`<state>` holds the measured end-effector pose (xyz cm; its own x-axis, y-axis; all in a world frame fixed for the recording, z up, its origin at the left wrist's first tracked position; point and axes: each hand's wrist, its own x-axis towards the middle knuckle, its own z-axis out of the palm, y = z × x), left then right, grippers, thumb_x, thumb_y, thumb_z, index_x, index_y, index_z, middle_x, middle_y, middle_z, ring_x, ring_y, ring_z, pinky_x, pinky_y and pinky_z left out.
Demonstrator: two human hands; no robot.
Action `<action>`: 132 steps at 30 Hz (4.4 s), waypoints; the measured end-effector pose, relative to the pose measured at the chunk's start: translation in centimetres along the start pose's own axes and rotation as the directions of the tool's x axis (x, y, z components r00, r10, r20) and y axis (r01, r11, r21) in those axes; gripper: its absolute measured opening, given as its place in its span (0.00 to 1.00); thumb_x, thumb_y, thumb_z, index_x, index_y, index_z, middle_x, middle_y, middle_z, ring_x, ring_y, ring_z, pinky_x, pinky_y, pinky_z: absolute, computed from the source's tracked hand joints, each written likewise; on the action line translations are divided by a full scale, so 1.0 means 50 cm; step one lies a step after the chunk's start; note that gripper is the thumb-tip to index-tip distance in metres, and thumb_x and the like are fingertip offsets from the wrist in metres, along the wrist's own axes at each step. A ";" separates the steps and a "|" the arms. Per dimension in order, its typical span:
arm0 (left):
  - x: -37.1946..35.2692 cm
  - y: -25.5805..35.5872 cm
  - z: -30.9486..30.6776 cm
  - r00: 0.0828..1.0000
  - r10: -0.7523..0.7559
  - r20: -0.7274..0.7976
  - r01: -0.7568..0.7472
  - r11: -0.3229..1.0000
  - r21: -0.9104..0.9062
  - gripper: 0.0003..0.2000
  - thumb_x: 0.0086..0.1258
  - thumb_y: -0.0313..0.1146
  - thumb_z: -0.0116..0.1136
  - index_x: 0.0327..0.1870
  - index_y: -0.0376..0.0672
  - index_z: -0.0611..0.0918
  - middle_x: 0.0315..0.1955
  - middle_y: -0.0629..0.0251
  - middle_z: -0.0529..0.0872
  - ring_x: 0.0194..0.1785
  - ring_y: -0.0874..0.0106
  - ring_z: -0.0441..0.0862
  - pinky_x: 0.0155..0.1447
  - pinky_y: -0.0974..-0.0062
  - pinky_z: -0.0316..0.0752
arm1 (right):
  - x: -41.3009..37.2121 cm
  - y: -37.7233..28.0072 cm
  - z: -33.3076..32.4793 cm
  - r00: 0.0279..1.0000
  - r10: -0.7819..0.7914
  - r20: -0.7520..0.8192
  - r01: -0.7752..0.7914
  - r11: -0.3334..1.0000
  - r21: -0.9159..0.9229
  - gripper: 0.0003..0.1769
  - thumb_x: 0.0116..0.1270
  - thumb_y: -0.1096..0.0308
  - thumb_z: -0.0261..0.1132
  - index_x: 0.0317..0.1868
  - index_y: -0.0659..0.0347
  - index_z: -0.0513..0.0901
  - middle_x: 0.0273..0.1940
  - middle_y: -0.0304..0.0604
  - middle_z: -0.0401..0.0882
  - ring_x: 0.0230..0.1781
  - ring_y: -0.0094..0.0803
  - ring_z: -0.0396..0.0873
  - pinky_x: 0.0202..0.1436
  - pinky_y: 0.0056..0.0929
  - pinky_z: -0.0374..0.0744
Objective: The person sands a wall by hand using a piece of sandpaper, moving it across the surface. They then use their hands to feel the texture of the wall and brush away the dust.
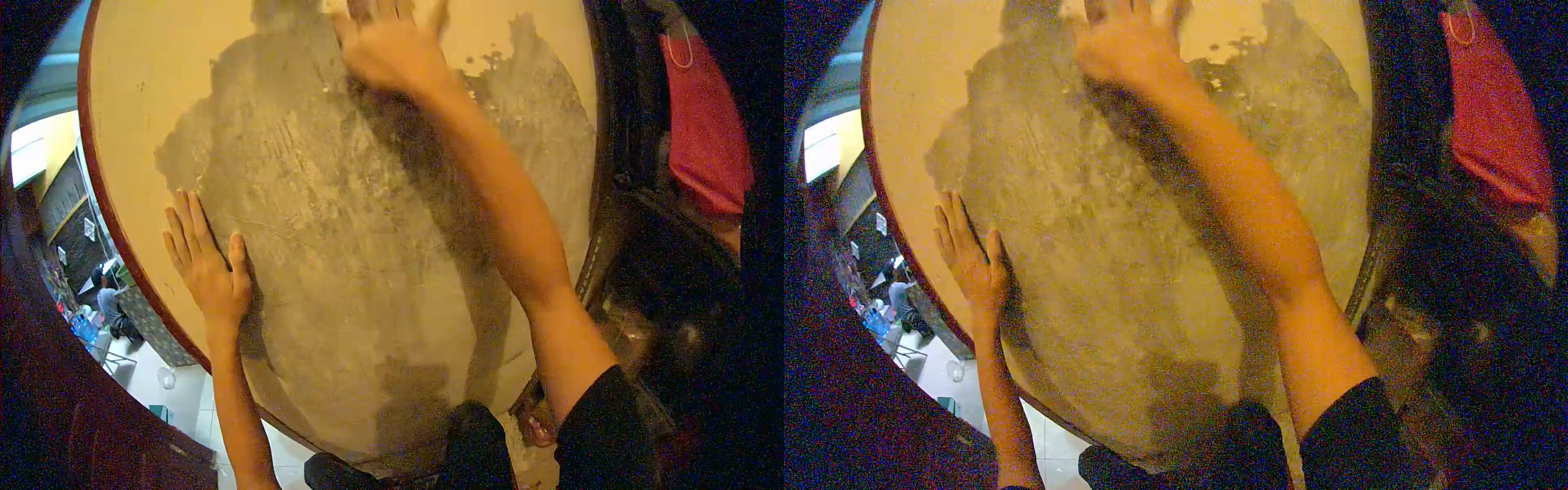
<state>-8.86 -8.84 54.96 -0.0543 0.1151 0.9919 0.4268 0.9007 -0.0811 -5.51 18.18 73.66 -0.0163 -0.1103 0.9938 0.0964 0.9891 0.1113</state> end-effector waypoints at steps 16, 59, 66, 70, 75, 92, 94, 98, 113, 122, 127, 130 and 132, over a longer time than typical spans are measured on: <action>0.001 0.000 0.006 0.998 0.020 -0.059 -0.019 1.000 0.016 0.32 0.73 0.45 0.45 0.75 0.41 0.58 0.76 0.59 0.55 0.78 0.55 0.47 0.78 0.55 0.40 | -0.145 0.178 -0.015 0.995 0.092 -0.043 -0.096 0.988 -0.120 0.34 0.76 0.45 0.38 0.78 0.43 0.45 0.79 0.48 0.35 0.79 0.53 0.33 0.71 0.73 0.32; -0.007 -0.005 0.017 0.997 -0.016 -0.075 0.019 0.999 0.046 0.31 0.74 0.46 0.42 0.75 0.42 0.59 0.76 0.60 0.56 0.79 0.57 0.48 0.78 0.56 0.39 | 0.046 0.212 -0.007 0.947 0.322 0.016 -0.322 0.947 0.007 0.39 0.76 0.46 0.41 0.77 0.59 0.42 0.76 0.66 0.33 0.77 0.60 0.34 0.73 0.66 0.33; -0.016 -0.013 0.024 0.994 -0.001 -0.109 0.007 0.999 0.047 0.31 0.74 0.46 0.42 0.75 0.42 0.59 0.75 0.61 0.57 0.78 0.57 0.49 0.78 0.56 0.39 | -0.143 0.215 -0.062 1.000 0.011 0.029 -0.009 0.998 -0.066 0.34 0.75 0.52 0.44 0.75 0.59 0.52 0.75 0.67 0.42 0.76 0.61 0.42 0.74 0.64 0.38; -0.016 -0.018 0.020 0.994 0.015 -0.106 -0.008 0.998 0.063 0.30 0.74 0.46 0.42 0.75 0.42 0.60 0.75 0.61 0.57 0.78 0.57 0.49 0.78 0.56 0.40 | -0.192 0.248 -0.040 0.989 -0.128 -0.078 0.125 0.991 -0.046 0.31 0.75 0.56 0.48 0.72 0.63 0.60 0.75 0.64 0.44 0.76 0.58 0.45 0.76 0.57 0.42; -0.014 -0.006 0.013 0.996 0.008 -0.091 -0.003 0.998 0.056 0.30 0.74 0.46 0.42 0.75 0.42 0.60 0.75 0.60 0.57 0.78 0.57 0.49 0.78 0.56 0.40 | -0.163 0.187 -0.011 0.974 -0.156 -0.162 0.174 0.980 0.101 0.31 0.75 0.58 0.46 0.73 0.65 0.57 0.75 0.64 0.44 0.76 0.59 0.45 0.77 0.51 0.44; -0.018 -0.013 0.020 0.994 -0.004 -0.109 0.009 0.999 0.051 0.30 0.73 0.45 0.42 0.74 0.43 0.60 0.75 0.61 0.57 0.78 0.57 0.49 0.78 0.56 0.40 | -0.208 0.120 -0.021 0.988 -0.151 -0.028 0.152 0.988 0.037 0.35 0.76 0.53 0.44 0.74 0.69 0.50 0.73 0.71 0.45 0.76 0.64 0.42 0.76 0.55 0.43; -0.020 -0.014 0.020 0.994 -0.004 -0.106 0.008 0.999 0.045 0.30 0.73 0.45 0.42 0.74 0.43 0.60 0.75 0.61 0.57 0.78 0.57 0.49 0.78 0.55 0.40 | -0.193 0.118 -0.018 0.987 -0.128 -0.096 0.133 0.990 0.055 0.36 0.74 0.51 0.46 0.74 0.67 0.54 0.73 0.71 0.48 0.76 0.62 0.44 0.77 0.56 0.44; -0.021 -0.019 0.018 0.994 0.006 -0.109 0.000 0.998 0.058 0.31 0.73 0.45 0.43 0.75 0.43 0.60 0.75 0.60 0.57 0.78 0.57 0.49 0.78 0.55 0.40 | -0.018 0.171 0.007 0.969 -0.115 -0.220 0.110 0.993 -0.037 0.35 0.77 0.55 0.42 0.75 0.69 0.46 0.73 0.72 0.42 0.75 0.66 0.41 0.76 0.56 0.42; -0.017 -0.014 0.030 0.995 -0.007 -0.103 0.016 0.997 0.082 0.31 0.74 0.47 0.41 0.75 0.43 0.59 0.75 0.61 0.57 0.78 0.58 0.49 0.78 0.56 0.41 | -0.062 0.193 0.000 0.998 -0.006 -0.067 0.005 1.000 -0.011 0.36 0.77 0.52 0.42 0.77 0.63 0.43 0.74 0.71 0.38 0.76 0.66 0.37 0.76 0.58 0.41; -0.012 -0.008 0.026 0.993 -0.008 -0.117 0.015 0.999 0.052 0.31 0.74 0.47 0.41 0.75 0.44 0.59 0.75 0.61 0.57 0.78 0.57 0.49 0.77 0.55 0.41 | -0.005 0.196 -0.019 0.999 0.023 -0.029 -0.026 0.994 -0.107 0.36 0.78 0.51 0.38 0.76 0.66 0.44 0.74 0.72 0.39 0.76 0.64 0.40 0.76 0.56 0.41; -0.016 -0.003 0.032 0.993 -0.021 -0.118 0.030 0.996 0.080 0.30 0.74 0.46 0.41 0.75 0.44 0.59 0.75 0.62 0.57 0.78 0.57 0.50 0.77 0.56 0.41 | -0.159 0.144 -0.030 0.986 -0.154 0.064 0.166 0.941 -0.293 0.35 0.78 0.52 0.39 0.76 0.64 0.44 0.74 0.71 0.38 0.76 0.65 0.40 0.76 0.57 0.42; -0.015 -0.010 0.030 0.991 -0.017 -0.129 0.029 0.995 0.091 0.30 0.74 0.46 0.41 0.75 0.43 0.59 0.75 0.62 0.57 0.78 0.57 0.50 0.78 0.56 0.41 | -0.109 0.147 -0.015 0.999 0.001 -0.045 0.001 0.999 0.043 0.35 0.78 0.52 0.40 0.76 0.63 0.44 0.74 0.70 0.38 0.76 0.65 0.38 0.76 0.58 0.41; -0.020 -0.013 0.032 0.993 -0.012 -0.122 0.023 0.995 0.095 0.30 0.74 0.45 0.41 0.75 0.43 0.59 0.75 0.62 0.57 0.78 0.58 0.50 0.78 0.56 0.41 | -0.041 0.174 0.013 0.994 0.058 -0.089 -0.059 0.998 -0.001 0.35 0.78 0.52 0.40 0.76 0.64 0.44 0.74 0.70 0.38 0.76 0.65 0.38 0.76 0.57 0.40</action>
<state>-10.51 -8.88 53.89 0.0509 0.0528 0.9973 0.3381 0.9387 -0.0670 -5.31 27.08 72.61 0.0781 -0.0607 0.9951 0.0979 0.9938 0.0529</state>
